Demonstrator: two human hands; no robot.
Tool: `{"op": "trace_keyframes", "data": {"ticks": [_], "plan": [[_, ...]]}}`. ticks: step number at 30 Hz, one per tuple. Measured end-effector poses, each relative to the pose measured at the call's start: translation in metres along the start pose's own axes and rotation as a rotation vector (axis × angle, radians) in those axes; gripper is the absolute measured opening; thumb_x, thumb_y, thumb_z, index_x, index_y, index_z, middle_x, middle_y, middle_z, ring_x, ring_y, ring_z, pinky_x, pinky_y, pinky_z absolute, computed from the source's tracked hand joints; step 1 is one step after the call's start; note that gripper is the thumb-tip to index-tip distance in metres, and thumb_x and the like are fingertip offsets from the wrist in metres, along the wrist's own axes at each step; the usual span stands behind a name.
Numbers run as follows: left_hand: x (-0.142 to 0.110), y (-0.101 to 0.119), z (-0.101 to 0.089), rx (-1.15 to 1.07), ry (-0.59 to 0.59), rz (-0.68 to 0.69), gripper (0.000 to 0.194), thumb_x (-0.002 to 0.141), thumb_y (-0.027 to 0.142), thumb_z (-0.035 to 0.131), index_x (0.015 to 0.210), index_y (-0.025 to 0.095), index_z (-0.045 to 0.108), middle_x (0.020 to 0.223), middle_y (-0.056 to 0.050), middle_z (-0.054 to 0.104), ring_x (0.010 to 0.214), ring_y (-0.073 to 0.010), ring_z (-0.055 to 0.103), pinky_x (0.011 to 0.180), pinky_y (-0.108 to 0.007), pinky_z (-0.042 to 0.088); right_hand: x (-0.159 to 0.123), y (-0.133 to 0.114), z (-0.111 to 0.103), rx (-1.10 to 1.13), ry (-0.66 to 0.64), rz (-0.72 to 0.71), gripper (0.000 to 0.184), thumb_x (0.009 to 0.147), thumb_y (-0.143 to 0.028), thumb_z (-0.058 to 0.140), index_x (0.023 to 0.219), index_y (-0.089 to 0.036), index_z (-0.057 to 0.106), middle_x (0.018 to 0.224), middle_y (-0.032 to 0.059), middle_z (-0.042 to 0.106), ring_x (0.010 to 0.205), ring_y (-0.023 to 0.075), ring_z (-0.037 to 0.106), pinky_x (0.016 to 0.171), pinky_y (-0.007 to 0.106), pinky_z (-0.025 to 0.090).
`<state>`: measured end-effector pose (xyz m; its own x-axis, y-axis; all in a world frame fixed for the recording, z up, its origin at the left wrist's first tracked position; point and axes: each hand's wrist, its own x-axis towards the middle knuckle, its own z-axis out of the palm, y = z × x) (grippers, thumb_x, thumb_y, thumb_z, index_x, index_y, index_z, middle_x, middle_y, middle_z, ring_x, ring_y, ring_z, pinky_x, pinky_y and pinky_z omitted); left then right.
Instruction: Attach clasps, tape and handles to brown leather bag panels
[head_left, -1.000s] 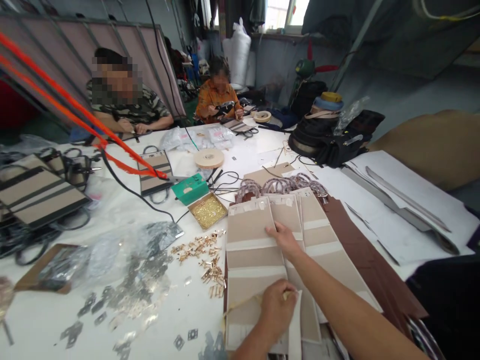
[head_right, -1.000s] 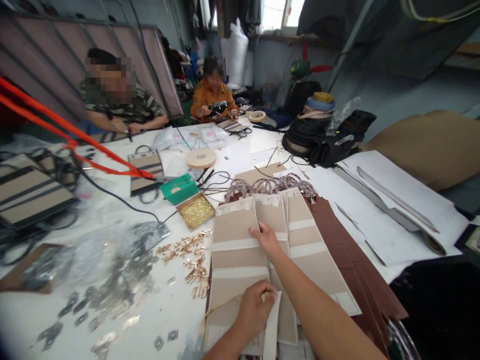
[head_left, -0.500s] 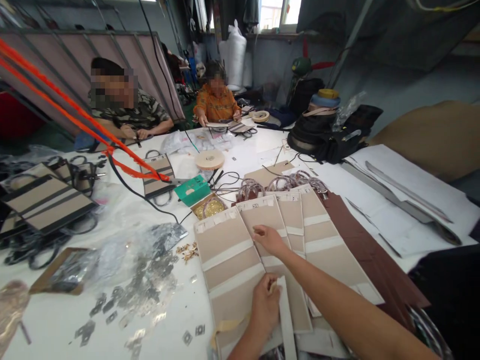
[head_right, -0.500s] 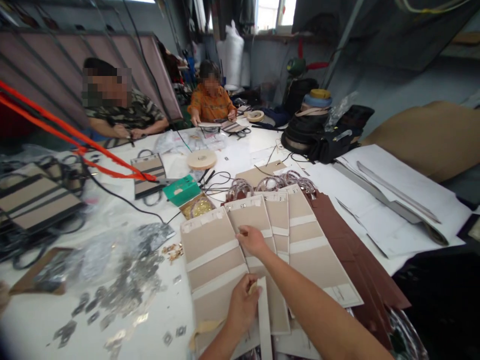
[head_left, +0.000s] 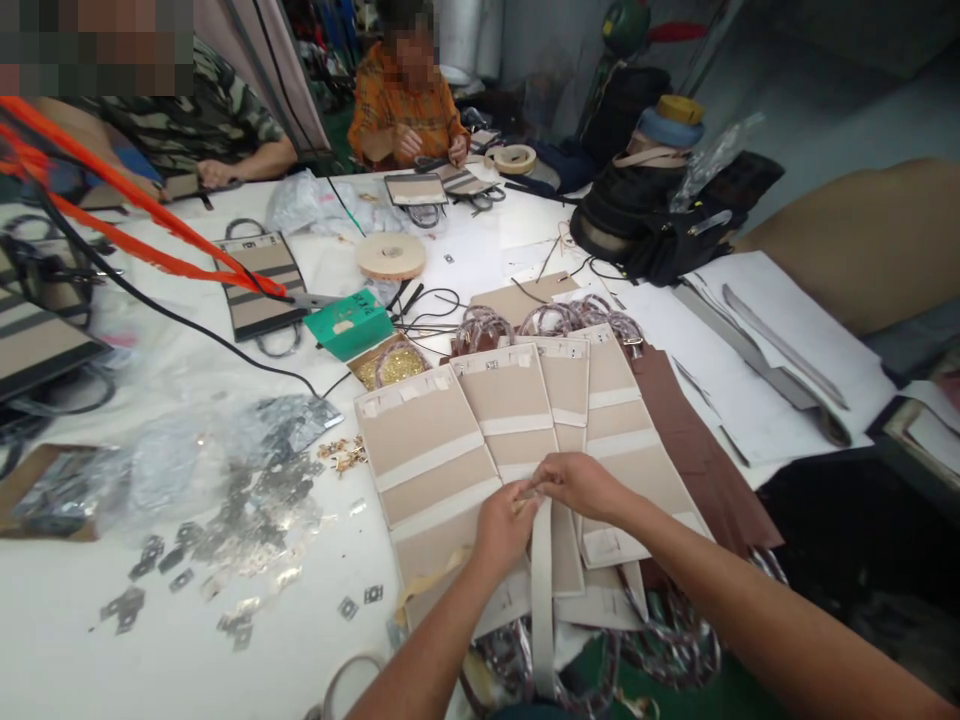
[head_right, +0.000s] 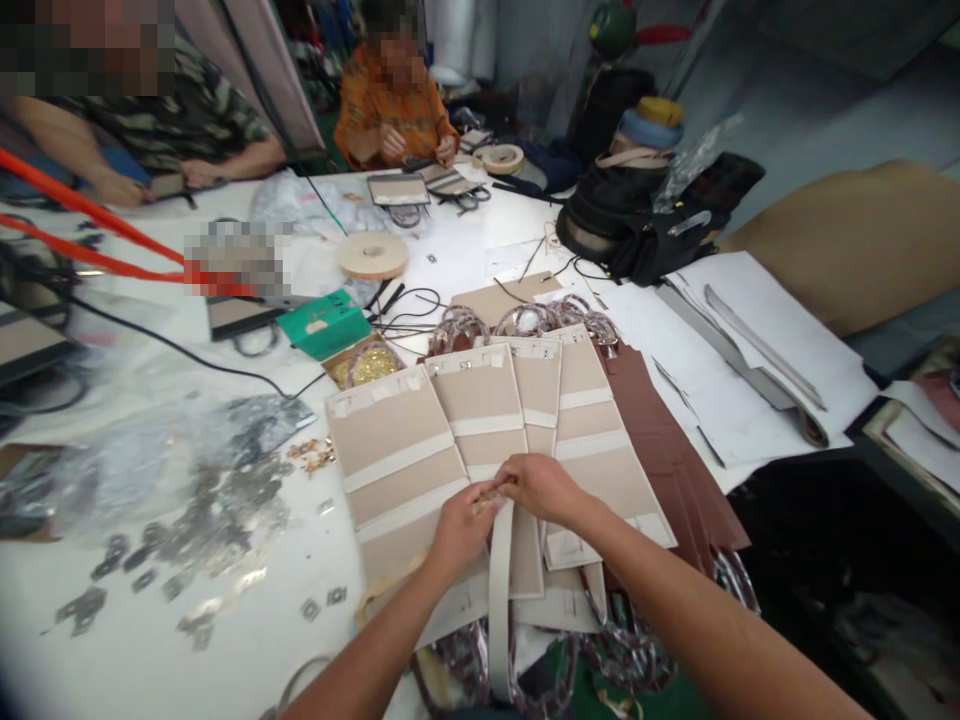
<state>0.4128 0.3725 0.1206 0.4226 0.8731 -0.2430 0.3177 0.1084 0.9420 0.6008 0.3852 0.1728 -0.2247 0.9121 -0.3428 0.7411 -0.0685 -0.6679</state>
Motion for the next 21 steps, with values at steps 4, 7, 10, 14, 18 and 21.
{"op": "trace_keyframes", "data": {"ticks": [4, 7, 10, 14, 18, 21], "plan": [[0.002, -0.001, -0.002, 0.050, -0.020, 0.014, 0.016, 0.088, 0.026, 0.060, 0.088, 0.019, 0.074, 0.093, -0.005, 0.075, 0.090, -0.0216, 0.066, 0.084, -0.033, 0.046, 0.004, -0.014, -0.014, -0.216, -0.106, -0.028, 0.015, 0.087, -0.020, 0.067, 0.098, -0.024, 0.077, 0.090, 0.0004, 0.075, 0.081, 0.0166, 0.067, 0.071, 0.024, 0.042], [0.003, 0.000, -0.005, 0.100, 0.008, 0.027, 0.011, 0.086, 0.022, 0.060, 0.085, 0.018, 0.071, 0.093, -0.006, 0.070, 0.088, -0.0210, 0.064, 0.082, -0.032, 0.044, 0.010, -0.026, -0.020, -0.381, -0.198, -0.062, 0.018, 0.091, -0.024, 0.064, 0.103, -0.026, 0.078, 0.095, 0.0022, 0.077, 0.089, 0.0203, 0.069, 0.074, 0.027, 0.042], [0.002, 0.000, -0.006, 0.139, 0.019, -0.019, 0.010, 0.087, 0.024, 0.060, 0.091, 0.019, 0.068, 0.092, -0.005, 0.070, 0.086, -0.0208, 0.064, 0.080, -0.031, 0.044, 0.018, -0.036, -0.022, -0.569, -0.257, -0.124, 0.018, 0.092, -0.023, 0.060, 0.098, -0.025, 0.078, 0.098, 0.0057, 0.077, 0.094, 0.0242, 0.069, 0.079, 0.031, 0.042], [0.003, -0.004, -0.006, 0.102, 0.023, -0.114, 0.013, 0.088, 0.024, 0.060, 0.094, 0.021, 0.070, 0.093, -0.004, 0.076, 0.089, -0.0229, 0.068, 0.081, -0.032, 0.045, 0.028, -0.044, -0.021, -0.652, -0.296, -0.208, 0.017, 0.093, -0.029, 0.060, 0.093, -0.022, 0.076, 0.095, 0.0078, 0.075, 0.092, 0.0246, 0.069, 0.082, 0.033, 0.041], [0.006, -0.010, -0.009, 0.027, 0.061, -0.131, 0.018, 0.085, 0.020, 0.061, 0.099, 0.020, 0.072, 0.102, -0.007, 0.077, 0.098, -0.0247, 0.070, 0.090, -0.034, 0.047, 0.040, -0.046, -0.014, -0.714, -0.321, -0.253, 0.018, 0.094, -0.029, 0.059, 0.090, -0.019, 0.073, 0.094, 0.0098, 0.075, 0.090, 0.0248, 0.068, 0.082, 0.035, 0.040], [0.008, -0.015, -0.011, -0.057, 0.048, -0.157, 0.036, 0.083, 0.022, 0.065, 0.118, 0.021, 0.071, 0.112, -0.007, 0.077, 0.104, -0.0249, 0.070, 0.095, -0.035, 0.047, 0.049, -0.042, -0.010, -0.736, -0.345, -0.261, 0.015, 0.091, -0.026, 0.060, 0.090, -0.018, 0.073, 0.093, 0.0096, 0.075, 0.088, 0.0242, 0.068, 0.082, 0.035, 0.039]]}}
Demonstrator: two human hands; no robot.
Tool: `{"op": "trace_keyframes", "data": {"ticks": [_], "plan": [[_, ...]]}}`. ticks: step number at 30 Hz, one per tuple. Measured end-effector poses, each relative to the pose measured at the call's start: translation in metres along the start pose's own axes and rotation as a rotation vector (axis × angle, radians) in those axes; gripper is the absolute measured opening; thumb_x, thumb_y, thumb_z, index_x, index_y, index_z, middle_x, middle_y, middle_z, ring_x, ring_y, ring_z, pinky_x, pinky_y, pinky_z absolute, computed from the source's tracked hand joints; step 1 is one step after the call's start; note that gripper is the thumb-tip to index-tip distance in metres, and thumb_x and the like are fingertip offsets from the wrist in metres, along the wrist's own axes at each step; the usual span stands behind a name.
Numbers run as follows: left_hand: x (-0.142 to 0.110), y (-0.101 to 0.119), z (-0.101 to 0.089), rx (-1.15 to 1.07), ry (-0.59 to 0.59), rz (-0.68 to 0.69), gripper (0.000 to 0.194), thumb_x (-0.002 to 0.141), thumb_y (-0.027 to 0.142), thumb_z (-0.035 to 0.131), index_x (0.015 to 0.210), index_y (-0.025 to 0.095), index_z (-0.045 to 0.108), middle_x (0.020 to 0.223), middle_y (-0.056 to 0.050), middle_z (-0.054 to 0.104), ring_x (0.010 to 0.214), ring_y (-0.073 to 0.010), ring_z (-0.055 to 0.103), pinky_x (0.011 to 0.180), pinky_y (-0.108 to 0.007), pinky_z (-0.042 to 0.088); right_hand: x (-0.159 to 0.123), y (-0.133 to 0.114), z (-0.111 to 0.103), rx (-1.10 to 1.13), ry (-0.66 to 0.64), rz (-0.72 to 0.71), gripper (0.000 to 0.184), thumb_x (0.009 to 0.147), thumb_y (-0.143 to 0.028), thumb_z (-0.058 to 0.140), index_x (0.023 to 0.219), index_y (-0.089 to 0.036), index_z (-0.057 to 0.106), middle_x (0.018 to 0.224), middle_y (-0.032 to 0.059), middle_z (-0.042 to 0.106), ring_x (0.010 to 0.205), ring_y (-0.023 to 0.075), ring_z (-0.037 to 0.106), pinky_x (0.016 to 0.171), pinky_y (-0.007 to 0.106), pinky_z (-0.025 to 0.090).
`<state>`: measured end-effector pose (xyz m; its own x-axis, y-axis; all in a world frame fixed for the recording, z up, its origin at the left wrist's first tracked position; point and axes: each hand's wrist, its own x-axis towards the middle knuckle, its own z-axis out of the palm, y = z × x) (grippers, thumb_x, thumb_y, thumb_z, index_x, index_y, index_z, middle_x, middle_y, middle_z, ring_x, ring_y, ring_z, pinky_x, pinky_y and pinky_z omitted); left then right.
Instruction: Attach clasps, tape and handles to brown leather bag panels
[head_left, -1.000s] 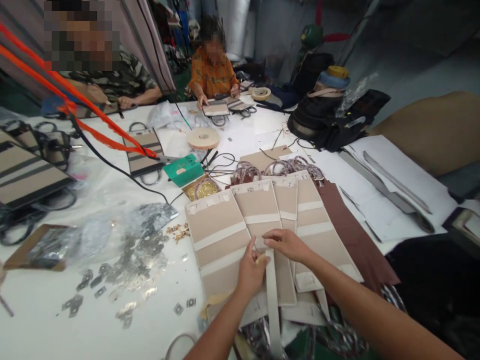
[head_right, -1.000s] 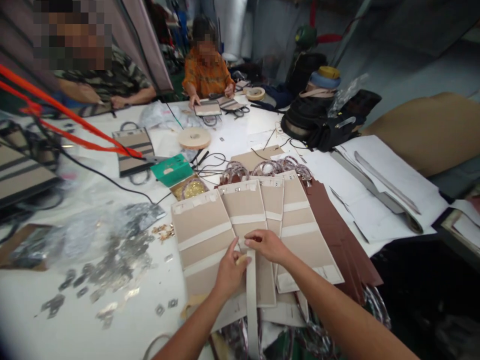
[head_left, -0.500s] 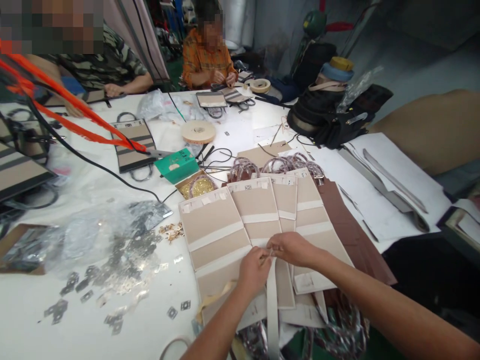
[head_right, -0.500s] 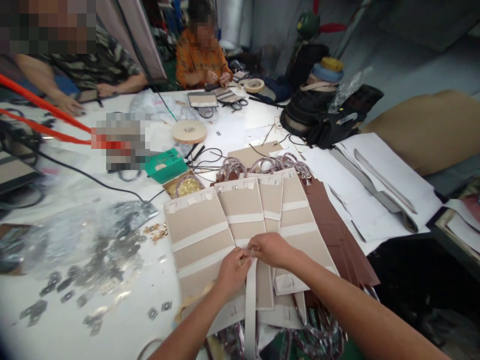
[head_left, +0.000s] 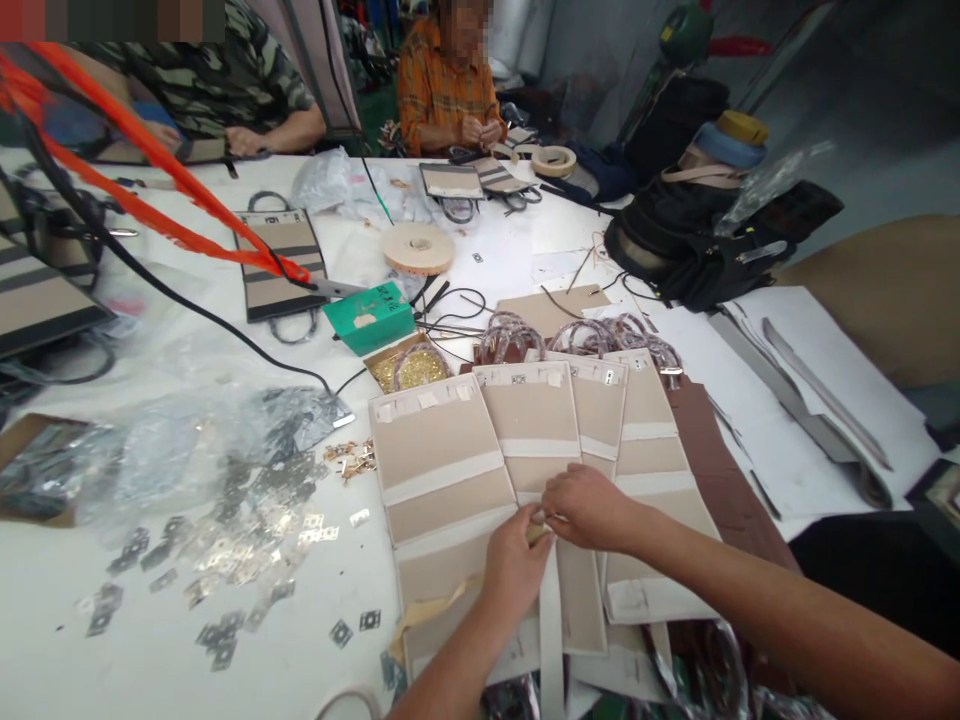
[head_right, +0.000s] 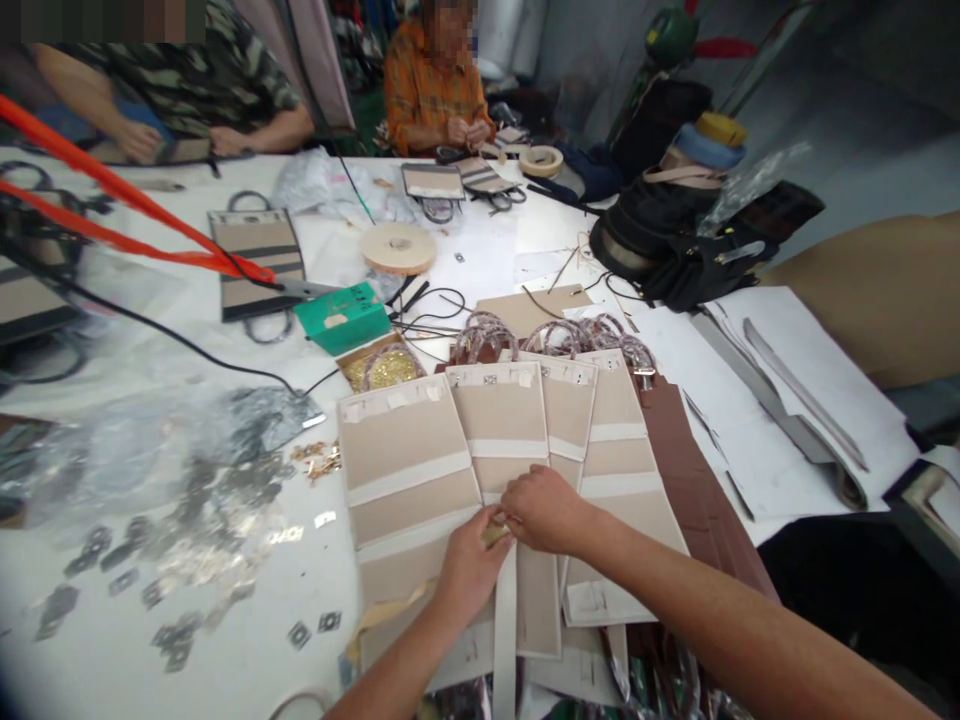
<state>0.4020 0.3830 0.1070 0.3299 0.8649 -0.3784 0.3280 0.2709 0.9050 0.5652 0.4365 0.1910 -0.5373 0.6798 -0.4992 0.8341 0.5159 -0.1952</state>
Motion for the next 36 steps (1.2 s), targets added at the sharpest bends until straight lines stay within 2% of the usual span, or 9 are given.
{"op": "trace_keyframes", "data": {"ticks": [2, 7, 12, 16, 19, 21, 23, 27, 36], "plan": [[0.002, -0.004, -0.001, -0.018, -0.004, -0.013, 0.037, 0.083, 0.023, 0.066, 0.120, 0.021, 0.071, 0.112, -0.007, 0.078, 0.103, -0.0245, 0.070, 0.095, -0.035, 0.048, 0.005, 0.003, 0.002, 0.014, -0.019, -0.013, 0.014, 0.089, -0.025, 0.061, 0.088, -0.019, 0.073, 0.092, 0.0086, 0.075, 0.086, 0.0237, 0.068, 0.081, 0.036, 0.038], [0.005, -0.014, -0.003, 0.070, -0.018, -0.019, 0.014, 0.086, 0.025, 0.064, 0.081, 0.019, 0.076, 0.084, -0.005, 0.076, 0.081, -0.0214, 0.068, 0.076, -0.031, 0.046, 0.014, 0.003, 0.009, 0.055, -0.034, -0.017, 0.015, 0.089, -0.030, 0.062, 0.082, -0.020, 0.072, 0.087, 0.0063, 0.075, 0.084, 0.0228, 0.068, 0.081, 0.036, 0.037], [0.003, -0.023, -0.004, 0.218, 0.078, 0.157, 0.021, 0.092, 0.018, 0.057, 0.076, 0.019, 0.071, 0.079, -0.005, 0.069, 0.078, -0.0187, 0.064, 0.074, -0.029, 0.041, 0.021, 0.003, 0.016, 0.036, 0.019, 0.050, 0.012, 0.087, -0.025, 0.063, 0.079, -0.018, 0.070, 0.085, 0.0076, 0.074, 0.083, 0.0223, 0.067, 0.080, 0.035, 0.038], [-0.004, -0.029, 0.001, 0.211, 0.040, 0.258, 0.025, 0.094, 0.017, 0.055, 0.074, 0.021, 0.069, 0.076, -0.003, 0.068, 0.074, -0.0169, 0.062, 0.072, -0.028, 0.039, 0.036, 0.035, 0.007, 0.170, 0.318, 0.266, 0.018, 0.093, -0.023, 0.057, 0.079, -0.019, 0.068, 0.085, 0.0071, 0.072, 0.081, 0.0206, 0.065, 0.079, 0.033, 0.042], [-0.005, -0.032, 0.003, 0.044, 0.023, 0.105, 0.018, 0.091, 0.023, 0.061, 0.074, 0.020, 0.068, 0.073, -0.001, 0.067, 0.071, -0.0161, 0.061, 0.069, -0.027, 0.039, 0.064, 0.071, -0.011, 0.457, 0.635, 0.322, 0.020, 0.095, -0.035, 0.061, 0.082, -0.022, 0.069, 0.089, 0.0039, 0.070, 0.086, 0.0193, 0.064, 0.080, 0.030, 0.045], [-0.001, -0.033, 0.002, -0.054, 0.038, -0.012, 0.018, 0.090, 0.031, 0.062, 0.078, 0.020, 0.068, 0.073, 0.000, 0.067, 0.070, -0.0162, 0.060, 0.068, -0.026, 0.039, 0.089, 0.090, -0.023, 0.492, 0.746, 0.358, 0.019, 0.093, -0.037, 0.065, 0.082, -0.022, 0.071, 0.089, 0.0032, 0.069, 0.088, 0.0196, 0.063, 0.081, 0.030, 0.046], [0.003, -0.032, -0.001, -0.099, 0.038, -0.060, 0.016, 0.089, 0.033, 0.062, 0.082, 0.020, 0.067, 0.075, 0.000, 0.067, 0.072, -0.0164, 0.060, 0.070, -0.026, 0.040, 0.113, 0.103, -0.030, 0.421, 0.763, 0.411, 0.018, 0.091, -0.036, 0.067, 0.081, -0.023, 0.074, 0.086, 0.0031, 0.068, 0.089, 0.0206, 0.061, 0.084, 0.032, 0.045], [0.005, -0.031, -0.007, -0.108, 0.024, -0.086, 0.014, 0.077, 0.019, 0.061, 0.089, 0.020, 0.067, 0.080, 0.002, 0.065, 0.076, -0.0158, 0.058, 0.073, -0.025, 0.041, 0.144, 0.112, -0.030, 0.320, 0.752, 0.476, 0.019, 0.092, -0.037, 0.066, 0.085, -0.024, 0.078, 0.091, 0.0059, 0.070, 0.097, 0.0252, 0.058, 0.090, 0.037, 0.039], [0.005, -0.037, -0.011, -0.220, -0.120, -0.109, 0.020, 0.077, 0.022, 0.062, 0.095, 0.020, 0.071, 0.076, 0.003, 0.065, 0.071, -0.0154, 0.054, 0.069, -0.026, 0.040, 0.156, 0.112, -0.018, -0.014, 0.624, 0.568, 0.026, 0.098, -0.045, 0.061, 0.104, -0.023, 0.074, 0.103, 0.0103, 0.070, 0.104, 0.0293, 0.056, 0.089, 0.040, 0.034]]}}
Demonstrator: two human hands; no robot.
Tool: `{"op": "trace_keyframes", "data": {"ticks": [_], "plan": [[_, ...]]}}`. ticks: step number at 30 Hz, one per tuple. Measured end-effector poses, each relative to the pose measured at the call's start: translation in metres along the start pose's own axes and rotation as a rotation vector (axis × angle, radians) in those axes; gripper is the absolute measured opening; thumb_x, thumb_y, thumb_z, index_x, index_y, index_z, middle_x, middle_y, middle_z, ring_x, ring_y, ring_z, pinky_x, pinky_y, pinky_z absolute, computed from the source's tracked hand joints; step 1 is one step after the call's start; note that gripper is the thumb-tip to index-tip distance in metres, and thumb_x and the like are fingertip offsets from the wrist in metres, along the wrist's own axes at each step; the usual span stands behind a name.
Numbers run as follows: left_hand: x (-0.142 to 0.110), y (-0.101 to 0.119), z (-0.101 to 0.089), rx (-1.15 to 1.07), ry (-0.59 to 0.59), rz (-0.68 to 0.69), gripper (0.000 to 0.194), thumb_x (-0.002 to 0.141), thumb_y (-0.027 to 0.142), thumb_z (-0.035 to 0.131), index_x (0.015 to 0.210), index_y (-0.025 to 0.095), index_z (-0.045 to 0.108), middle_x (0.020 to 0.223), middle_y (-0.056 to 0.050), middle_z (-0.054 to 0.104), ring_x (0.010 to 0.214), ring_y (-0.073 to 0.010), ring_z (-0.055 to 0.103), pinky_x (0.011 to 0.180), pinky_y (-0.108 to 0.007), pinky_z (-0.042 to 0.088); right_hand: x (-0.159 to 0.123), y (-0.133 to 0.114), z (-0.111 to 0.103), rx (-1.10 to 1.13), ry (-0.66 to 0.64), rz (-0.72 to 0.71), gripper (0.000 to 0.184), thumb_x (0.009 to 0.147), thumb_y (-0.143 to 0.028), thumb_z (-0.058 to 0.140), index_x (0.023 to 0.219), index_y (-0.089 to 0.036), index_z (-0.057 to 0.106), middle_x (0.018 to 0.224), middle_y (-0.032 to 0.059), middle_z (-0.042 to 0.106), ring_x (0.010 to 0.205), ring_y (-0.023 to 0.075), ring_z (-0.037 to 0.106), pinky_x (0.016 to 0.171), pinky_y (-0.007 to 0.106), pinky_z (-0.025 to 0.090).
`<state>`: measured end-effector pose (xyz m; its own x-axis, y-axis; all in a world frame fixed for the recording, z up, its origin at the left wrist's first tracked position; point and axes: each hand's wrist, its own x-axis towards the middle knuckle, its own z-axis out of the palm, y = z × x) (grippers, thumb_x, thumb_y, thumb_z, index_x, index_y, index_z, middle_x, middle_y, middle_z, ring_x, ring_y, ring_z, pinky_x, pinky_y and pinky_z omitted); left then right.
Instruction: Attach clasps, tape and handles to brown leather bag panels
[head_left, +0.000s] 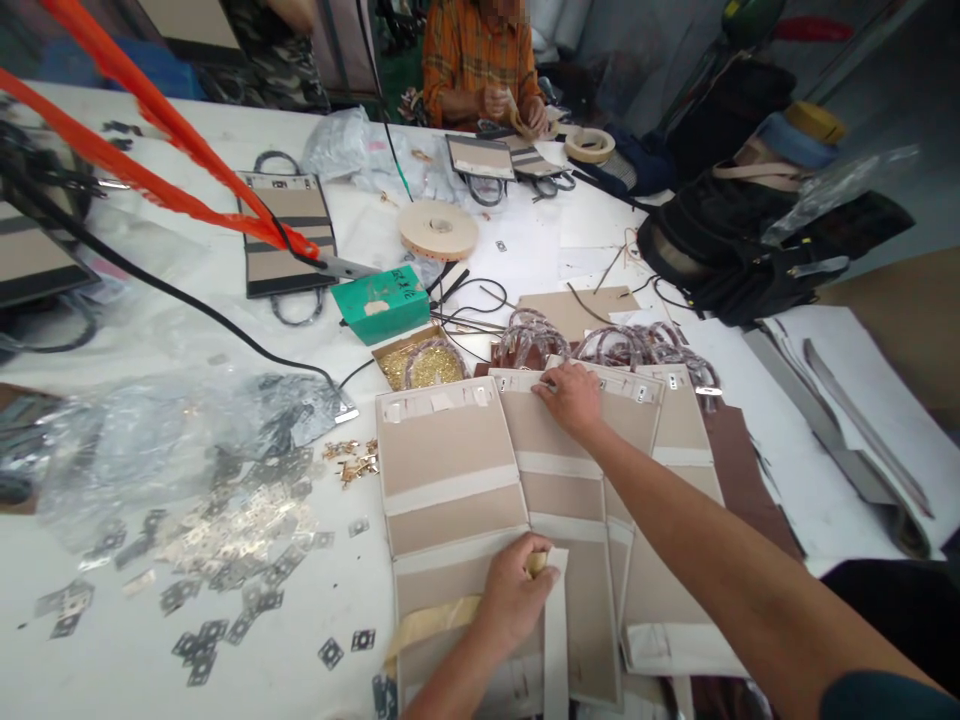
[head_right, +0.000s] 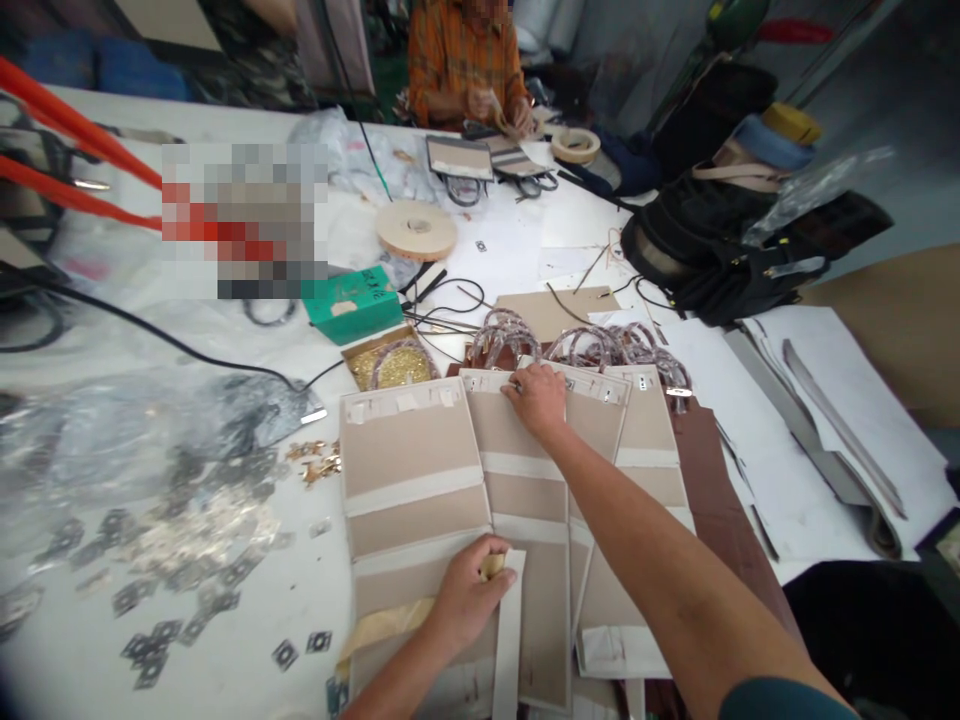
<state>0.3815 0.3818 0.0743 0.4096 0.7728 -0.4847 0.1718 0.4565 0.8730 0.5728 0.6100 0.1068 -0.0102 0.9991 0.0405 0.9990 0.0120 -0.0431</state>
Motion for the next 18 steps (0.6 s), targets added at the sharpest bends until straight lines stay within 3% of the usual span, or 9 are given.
{"op": "trace_keyframes", "data": {"ticks": [2, 4, 7, 9, 11, 14, 18], "plan": [[0.000, 0.002, -0.002, -0.018, -0.006, 0.007, 0.024, 0.077, 0.023, 0.063, 0.099, 0.019, 0.073, 0.078, 0.001, 0.067, 0.073, -0.0162, 0.056, 0.071, -0.026, 0.042, 0.003, 0.003, 0.002, 0.018, 0.015, 0.003, 0.029, 0.100, -0.043, 0.058, 0.117, -0.022, 0.069, 0.104, 0.0100, 0.070, 0.105, 0.0288, 0.056, 0.089, 0.039, 0.035], [-0.001, 0.004, -0.004, -0.038, -0.012, 0.000, 0.040, 0.076, 0.024, 0.065, 0.115, 0.020, 0.073, 0.092, -0.001, 0.072, 0.078, -0.0173, 0.059, 0.076, -0.028, 0.045, 0.006, 0.007, 0.002, 0.044, 0.029, 0.003, 0.034, 0.102, -0.038, 0.053, 0.130, -0.022, 0.063, 0.110, 0.0111, 0.069, 0.106, 0.0286, 0.057, 0.090, 0.039, 0.036], [-0.001, 0.006, -0.006, -0.061, -0.022, -0.027, 0.066, 0.074, 0.023, 0.067, 0.140, 0.022, 0.062, 0.109, -0.004, 0.074, 0.083, -0.0188, 0.064, 0.081, -0.030, 0.048, 0.007, 0.012, 0.000, 0.064, 0.042, -0.025, 0.033, 0.105, -0.031, 0.046, 0.131, -0.021, 0.063, 0.117, 0.0127, 0.067, 0.110, 0.0284, 0.057, 0.092, 0.038, 0.038], [-0.001, 0.007, -0.006, -0.068, -0.012, -0.024, 0.059, 0.073, 0.024, 0.068, 0.132, 0.020, 0.069, 0.110, -0.006, 0.075, 0.092, -0.0212, 0.066, 0.088, -0.032, 0.048, 0.004, 0.014, -0.002, 0.071, 0.059, -0.037, 0.034, 0.105, -0.030, 0.045, 0.132, -0.020, 0.063, 0.121, 0.0132, 0.065, 0.113, 0.0284, 0.056, 0.095, 0.039, 0.038], [-0.001, 0.008, -0.004, -0.087, -0.001, -0.015, 0.039, 0.073, 0.026, 0.069, 0.111, 0.017, 0.077, 0.103, -0.006, 0.077, 0.095, -0.0225, 0.067, 0.090, -0.032, 0.047, 0.000, 0.015, -0.007, 0.070, 0.063, -0.064, 0.037, 0.102, -0.033, 0.051, 0.136, -0.019, 0.060, 0.127, 0.0142, 0.063, 0.118, 0.0300, 0.053, 0.099, 0.041, 0.038], [-0.002, 0.009, -0.001, -0.092, 0.023, -0.036, 0.023, 0.073, 0.032, 0.071, 0.087, 0.015, 0.074, 0.077, -0.002, 0.071, 0.074, -0.0180, 0.062, 0.072, -0.028, 0.044, -0.009, 0.012, -0.018, 0.072, 0.051, -0.087, 0.043, 0.096, -0.032, 0.061, 0.137, -0.019, 0.060, 0.135, 0.0155, 0.061, 0.123, 0.0336, 0.050, 0.103, 0.045, 0.038], [-0.009, 0.012, 0.006, -0.056, 0.053, -0.041, 0.027, 0.073, 0.042, 0.072, 0.075, 0.016, 0.065, 0.061, 0.004, 0.055, 0.060, -0.0129, 0.049, 0.061, -0.025, 0.036, -0.052, -0.001, -0.043, 0.237, 0.057, -0.110, 0.041, 0.095, -0.025, 0.060, 0.135, -0.017, 0.062, 0.130, 0.0162, 0.064, 0.121, 0.0307, 0.054, 0.103, 0.043, 0.041]]}}
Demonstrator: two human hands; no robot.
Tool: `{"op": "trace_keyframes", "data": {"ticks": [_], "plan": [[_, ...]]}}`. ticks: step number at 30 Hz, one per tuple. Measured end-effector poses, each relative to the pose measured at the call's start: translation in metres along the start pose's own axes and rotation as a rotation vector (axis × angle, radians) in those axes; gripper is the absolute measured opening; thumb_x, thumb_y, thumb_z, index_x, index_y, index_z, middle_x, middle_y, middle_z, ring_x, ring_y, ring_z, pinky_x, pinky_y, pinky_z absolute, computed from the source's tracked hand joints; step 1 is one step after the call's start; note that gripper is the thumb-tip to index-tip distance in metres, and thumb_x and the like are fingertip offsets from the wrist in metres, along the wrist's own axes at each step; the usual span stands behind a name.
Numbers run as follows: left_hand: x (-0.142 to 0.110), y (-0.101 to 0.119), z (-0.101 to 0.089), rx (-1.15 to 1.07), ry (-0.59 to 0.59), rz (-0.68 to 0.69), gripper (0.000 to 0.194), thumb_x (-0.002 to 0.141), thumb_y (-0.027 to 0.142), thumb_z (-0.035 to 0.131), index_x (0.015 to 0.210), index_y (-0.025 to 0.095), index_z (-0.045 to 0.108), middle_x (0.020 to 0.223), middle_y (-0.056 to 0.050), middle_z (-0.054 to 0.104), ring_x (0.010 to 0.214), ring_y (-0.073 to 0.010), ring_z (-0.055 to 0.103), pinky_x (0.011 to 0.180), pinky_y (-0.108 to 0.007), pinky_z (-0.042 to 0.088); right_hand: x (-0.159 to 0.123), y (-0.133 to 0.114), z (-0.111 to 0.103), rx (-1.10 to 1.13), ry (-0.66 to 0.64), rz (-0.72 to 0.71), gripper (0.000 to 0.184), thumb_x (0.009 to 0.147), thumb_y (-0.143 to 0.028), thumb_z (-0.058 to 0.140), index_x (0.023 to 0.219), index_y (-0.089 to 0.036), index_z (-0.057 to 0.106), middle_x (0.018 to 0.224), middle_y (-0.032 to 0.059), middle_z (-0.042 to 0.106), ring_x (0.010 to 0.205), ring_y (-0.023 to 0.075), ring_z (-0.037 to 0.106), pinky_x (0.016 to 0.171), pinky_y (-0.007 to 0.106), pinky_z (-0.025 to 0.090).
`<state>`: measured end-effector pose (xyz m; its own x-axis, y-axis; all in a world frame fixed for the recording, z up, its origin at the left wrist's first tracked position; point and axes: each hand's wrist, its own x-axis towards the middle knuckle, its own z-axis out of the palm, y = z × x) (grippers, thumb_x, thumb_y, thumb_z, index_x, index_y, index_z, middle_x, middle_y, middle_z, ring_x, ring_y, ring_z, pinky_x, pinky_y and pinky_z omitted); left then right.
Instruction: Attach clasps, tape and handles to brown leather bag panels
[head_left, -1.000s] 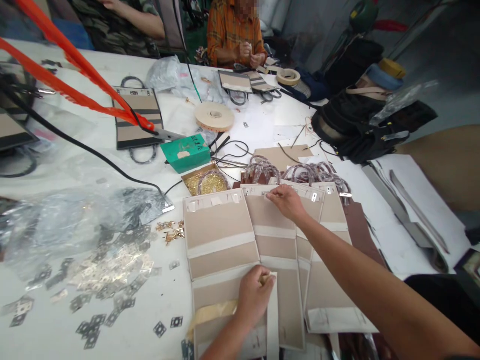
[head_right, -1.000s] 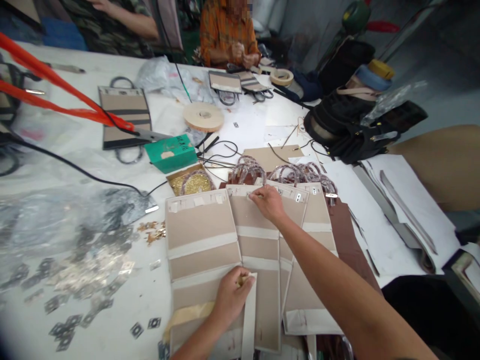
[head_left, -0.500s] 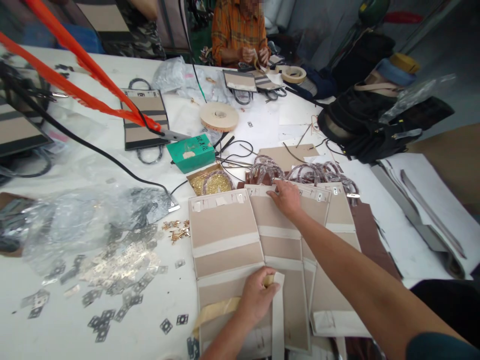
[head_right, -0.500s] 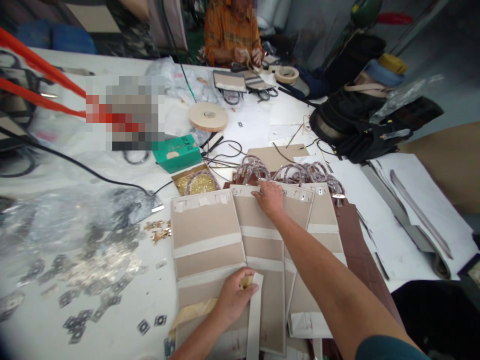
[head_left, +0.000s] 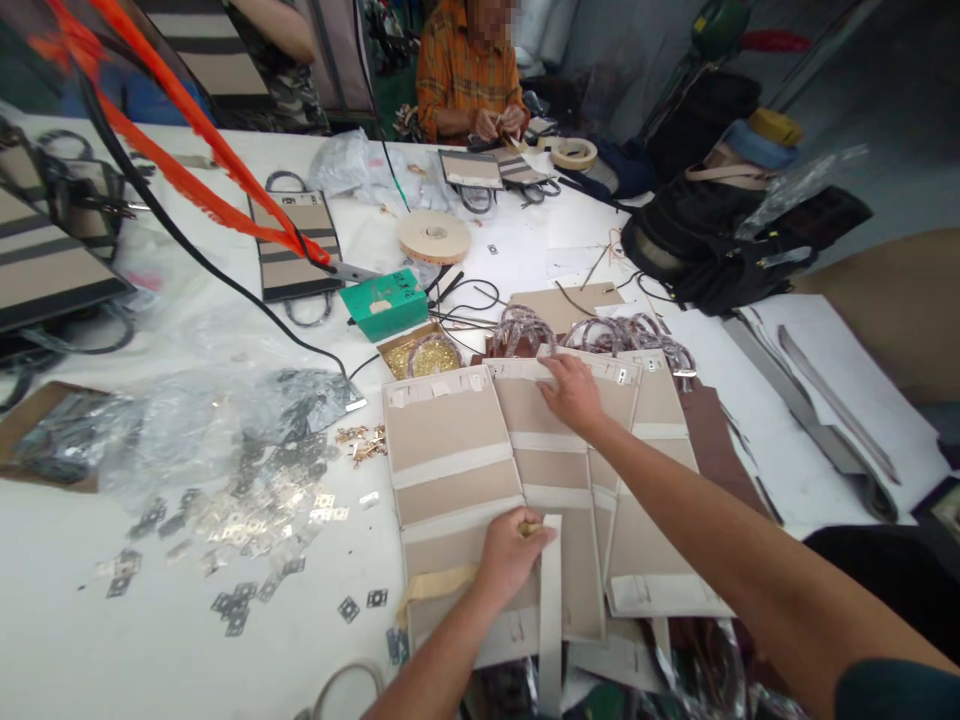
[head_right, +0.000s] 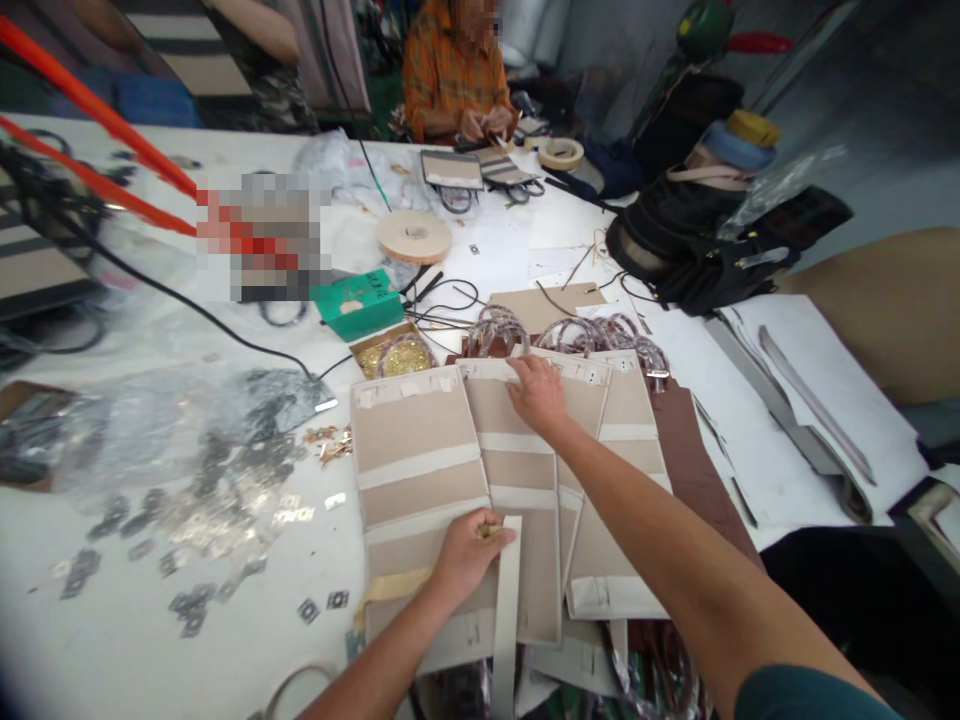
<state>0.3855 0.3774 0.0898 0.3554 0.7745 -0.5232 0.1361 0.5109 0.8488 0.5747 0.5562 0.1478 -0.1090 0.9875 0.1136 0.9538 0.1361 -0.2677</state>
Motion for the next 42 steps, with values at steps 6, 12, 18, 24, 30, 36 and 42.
{"op": "trace_keyframes", "data": {"ticks": [6, 12, 18, 24, 30, 36, 42], "plan": [[-0.014, 0.012, 0.010, 0.083, 0.073, 0.069, 0.022, 0.077, 0.039, 0.067, 0.074, 0.017, 0.063, 0.065, 0.003, 0.056, 0.066, -0.0139, 0.049, 0.065, -0.025, 0.036, -0.114, -0.036, -0.036, 0.336, -0.637, -0.191, 0.015, 0.093, -0.032, 0.066, 0.101, -0.026, 0.078, 0.093, 0.0007, 0.074, 0.081, 0.0160, 0.066, 0.073, 0.025, 0.046], [-0.025, 0.022, 0.018, 0.268, 0.102, 0.150, 0.012, 0.080, 0.028, 0.067, 0.078, 0.018, 0.071, 0.072, 0.001, 0.065, 0.072, -0.0169, 0.055, 0.070, -0.028, 0.036, -0.148, -0.038, -0.057, 0.009, -0.649, -0.328, 0.018, 0.096, -0.026, 0.060, 0.091, -0.023, 0.077, 0.087, 0.0033, 0.076, 0.086, 0.0209, 0.068, 0.079, 0.031, 0.043], [-0.033, 0.019, 0.024, 0.475, 0.080, 0.267, 0.015, 0.086, 0.022, 0.062, 0.072, 0.019, 0.068, 0.076, -0.004, 0.066, 0.075, -0.0199, 0.058, 0.073, -0.031, 0.038, -0.156, -0.038, -0.056, -0.132, -0.669, -0.359, 0.013, 0.087, -0.023, 0.063, 0.079, -0.018, 0.072, 0.082, 0.0065, 0.075, 0.081, 0.0234, 0.068, 0.078, 0.035, 0.043], [-0.037, 0.003, 0.027, 0.398, 0.001, 0.328, 0.017, 0.090, 0.025, 0.061, 0.076, 0.021, 0.069, 0.078, -0.004, 0.069, 0.077, -0.0192, 0.061, 0.076, -0.030, 0.042, -0.114, -0.011, -0.047, -0.011, -0.395, -0.011, 0.019, 0.093, -0.022, 0.054, 0.085, -0.020, 0.072, 0.087, 0.0052, 0.073, 0.078, 0.0186, 0.065, 0.074, 0.029, 0.044], [-0.017, -0.015, 0.017, 0.017, 0.052, 0.000, 0.019, 0.081, 0.035, 0.070, 0.076, 0.017, 0.068, 0.066, 0.002, 0.060, 0.065, -0.0148, 0.053, 0.065, -0.026, 0.038, 0.004, -0.022, -0.010, 0.148, -0.160, 0.096, 0.025, 0.099, -0.031, 0.052, 0.096, -0.020, 0.074, 0.096, 0.0053, 0.071, 0.090, 0.0180, 0.064, 0.082, 0.027, 0.047], [-0.011, -0.021, 0.011, -0.077, -0.005, -0.037, 0.019, 0.079, 0.035, 0.070, 0.072, 0.017, 0.065, 0.061, 0.004, 0.052, 0.060, -0.0129, 0.045, 0.061, -0.026, 0.035, 0.078, -0.042, 0.051, 0.029, -0.211, 0.092, 0.023, 0.096, -0.030, 0.057, 0.090, -0.020, 0.078, 0.100, 0.0085, 0.072, 0.095, 0.0230, 0.063, 0.081, 0.031, 0.042], [-0.011, -0.027, 0.012, -0.018, -0.006, -0.016, 0.016, 0.080, 0.033, 0.069, 0.074, 0.018, 0.067, 0.066, 0.002, 0.057, 0.066, -0.0147, 0.050, 0.065, -0.026, 0.037, 0.087, -0.044, 0.071, -0.098, -0.220, 0.072, 0.023, 0.098, -0.031, 0.057, 0.094, -0.020, 0.077, 0.103, 0.0120, 0.072, 0.102, 0.0284, 0.060, 0.091, 0.040, 0.038]]}}
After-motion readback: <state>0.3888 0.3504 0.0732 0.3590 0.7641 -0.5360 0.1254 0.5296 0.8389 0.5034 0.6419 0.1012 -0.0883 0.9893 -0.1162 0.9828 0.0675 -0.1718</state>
